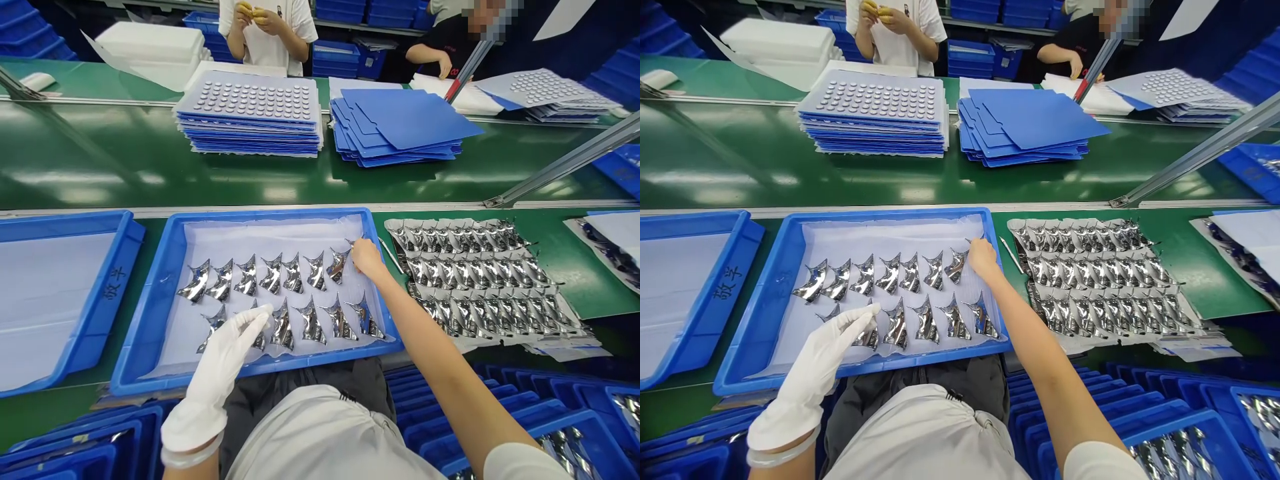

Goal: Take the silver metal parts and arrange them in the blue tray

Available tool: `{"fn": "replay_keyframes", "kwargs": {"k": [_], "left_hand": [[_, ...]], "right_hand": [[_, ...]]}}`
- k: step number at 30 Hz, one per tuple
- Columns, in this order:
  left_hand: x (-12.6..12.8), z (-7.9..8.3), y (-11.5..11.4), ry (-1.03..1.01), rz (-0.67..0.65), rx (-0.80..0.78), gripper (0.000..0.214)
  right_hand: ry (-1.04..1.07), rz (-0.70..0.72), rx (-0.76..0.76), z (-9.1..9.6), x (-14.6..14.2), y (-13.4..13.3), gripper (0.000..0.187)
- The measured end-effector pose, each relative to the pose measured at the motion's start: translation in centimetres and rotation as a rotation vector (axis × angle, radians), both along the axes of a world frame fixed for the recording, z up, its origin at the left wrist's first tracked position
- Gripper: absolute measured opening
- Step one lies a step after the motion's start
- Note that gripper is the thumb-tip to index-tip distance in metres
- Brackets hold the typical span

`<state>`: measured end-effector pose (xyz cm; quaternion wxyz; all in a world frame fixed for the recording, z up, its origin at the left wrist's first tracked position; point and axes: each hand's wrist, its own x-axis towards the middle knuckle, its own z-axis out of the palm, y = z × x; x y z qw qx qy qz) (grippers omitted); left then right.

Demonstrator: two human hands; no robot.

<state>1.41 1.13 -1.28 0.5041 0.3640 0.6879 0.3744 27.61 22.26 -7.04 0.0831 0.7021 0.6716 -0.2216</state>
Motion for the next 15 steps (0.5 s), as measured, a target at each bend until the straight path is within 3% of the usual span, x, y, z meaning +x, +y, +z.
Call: {"fn": "replay_keyframes", "kwargs": {"k": [4, 7, 8, 11, 15], "left_hand": [[-2.7, 0.3, -0.1, 0.146, 0.099, -0.022, 0.047], [-6.3, -1.0, 0.1, 0.406, 0.156, 0.016, 0.055], [-7.5, -1.7, 0.2, 0.561, 0.129, -0.014, 0.056], [-10.0, -3.9, 1.1, 0.747, 0.025, -0.101, 0.05], [-9.9, -6.1, 2.5, 0.84, -0.132, -0.169, 0.032]], "right_hand": [[0.019, -0.011, 0.053, 0.8, 0.7, -1.6, 0.025], [0.069, -0.001, 0.076, 1.8, 1.4, -3.5, 0.025], [0.091, 0.004, 0.076, 2.2, 1.6, -4.3, 0.025], [0.169, 0.023, 0.063, 2.9, 2.0, -6.5, 0.028], [0.297, 0.051, 0.035, 3.4, 1.5, -9.0, 0.03]]}}
